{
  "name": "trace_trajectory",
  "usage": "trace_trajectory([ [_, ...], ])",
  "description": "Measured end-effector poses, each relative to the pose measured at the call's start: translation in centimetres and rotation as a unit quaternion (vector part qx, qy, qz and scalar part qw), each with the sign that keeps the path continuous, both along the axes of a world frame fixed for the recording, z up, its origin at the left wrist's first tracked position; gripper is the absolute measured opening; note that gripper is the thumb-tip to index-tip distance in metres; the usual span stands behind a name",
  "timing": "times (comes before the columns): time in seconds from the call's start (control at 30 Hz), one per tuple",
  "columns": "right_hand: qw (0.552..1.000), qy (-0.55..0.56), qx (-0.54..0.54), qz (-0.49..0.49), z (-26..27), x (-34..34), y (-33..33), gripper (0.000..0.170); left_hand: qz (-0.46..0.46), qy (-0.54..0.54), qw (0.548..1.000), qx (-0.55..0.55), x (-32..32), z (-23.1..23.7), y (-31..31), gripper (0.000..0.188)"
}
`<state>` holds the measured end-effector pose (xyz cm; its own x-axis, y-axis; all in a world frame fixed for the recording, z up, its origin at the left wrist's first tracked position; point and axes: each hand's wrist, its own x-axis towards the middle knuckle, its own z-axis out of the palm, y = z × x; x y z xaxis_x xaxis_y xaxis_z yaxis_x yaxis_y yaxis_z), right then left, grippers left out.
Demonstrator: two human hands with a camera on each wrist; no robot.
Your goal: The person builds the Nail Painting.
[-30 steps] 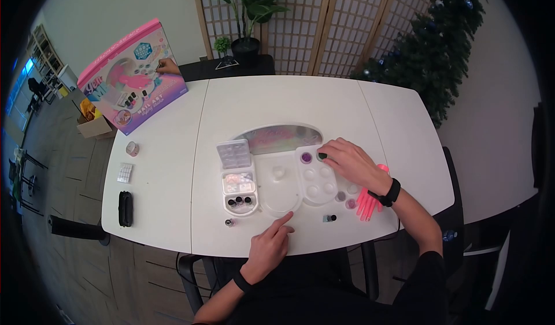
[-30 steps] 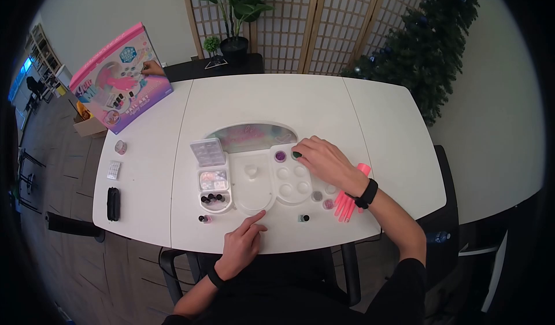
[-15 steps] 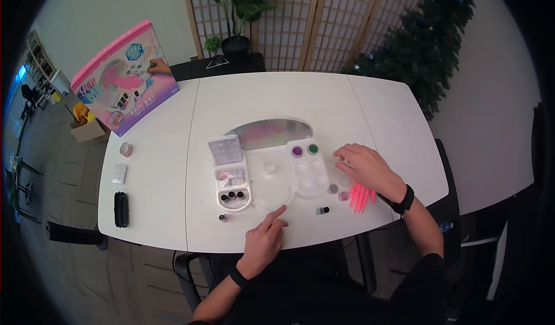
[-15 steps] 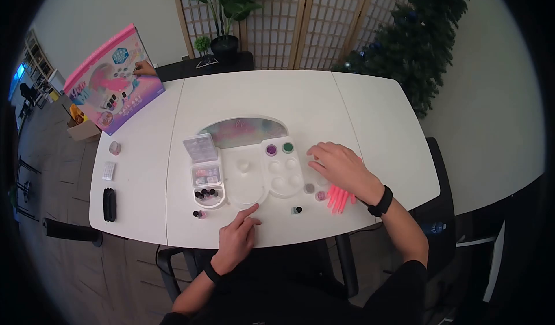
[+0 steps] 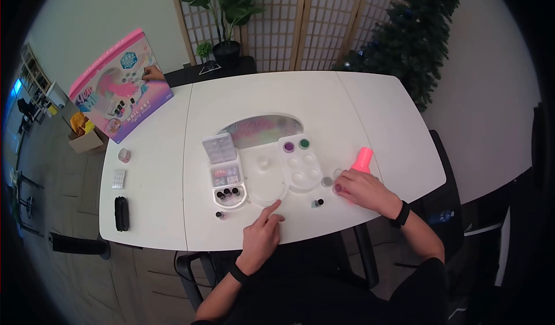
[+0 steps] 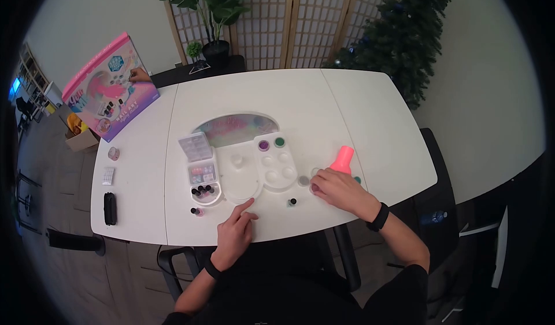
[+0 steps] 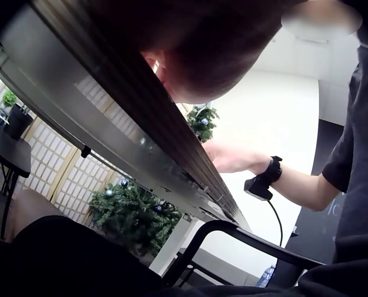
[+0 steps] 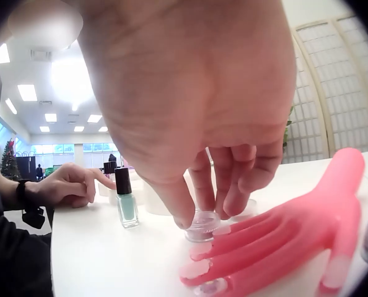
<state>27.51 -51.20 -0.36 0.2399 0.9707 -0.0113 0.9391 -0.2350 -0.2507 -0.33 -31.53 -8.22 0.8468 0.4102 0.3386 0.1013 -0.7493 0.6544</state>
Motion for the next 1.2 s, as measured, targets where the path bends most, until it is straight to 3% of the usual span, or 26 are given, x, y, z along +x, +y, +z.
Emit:
trace_trajectory([
  [0.23,1.000,0.002,-0.026,0.007,0.8,0.3,0.5,0.020,0.001,-0.006,1.000,-0.013,-0.1,-0.4,-0.1,0.017],
  [0.33,0.997,0.054,-0.044,-0.029,3.4,0.7,1.7,0.026,0.001,0.003,1.000,-0.012,0.0,-0.4,0.0,0.017],
  [0.43,0.999,0.047,-0.009,0.003,5.6,0.4,5.4,0.024,-0.005,0.004,1.000,-0.013,0.0,-0.4,0.1,0.017],
  [0.77,0.993,0.015,0.049,0.110,2.4,0.6,12.6,0.021,-0.004,0.000,1.000,-0.019,-0.3,-0.4,0.1,0.016],
  [1.2,0.994,-0.010,0.032,0.102,1.4,0.0,12.6,0.018,-0.003,-0.007,1.000,-0.002,-0.2,-0.3,0.1,0.015],
])
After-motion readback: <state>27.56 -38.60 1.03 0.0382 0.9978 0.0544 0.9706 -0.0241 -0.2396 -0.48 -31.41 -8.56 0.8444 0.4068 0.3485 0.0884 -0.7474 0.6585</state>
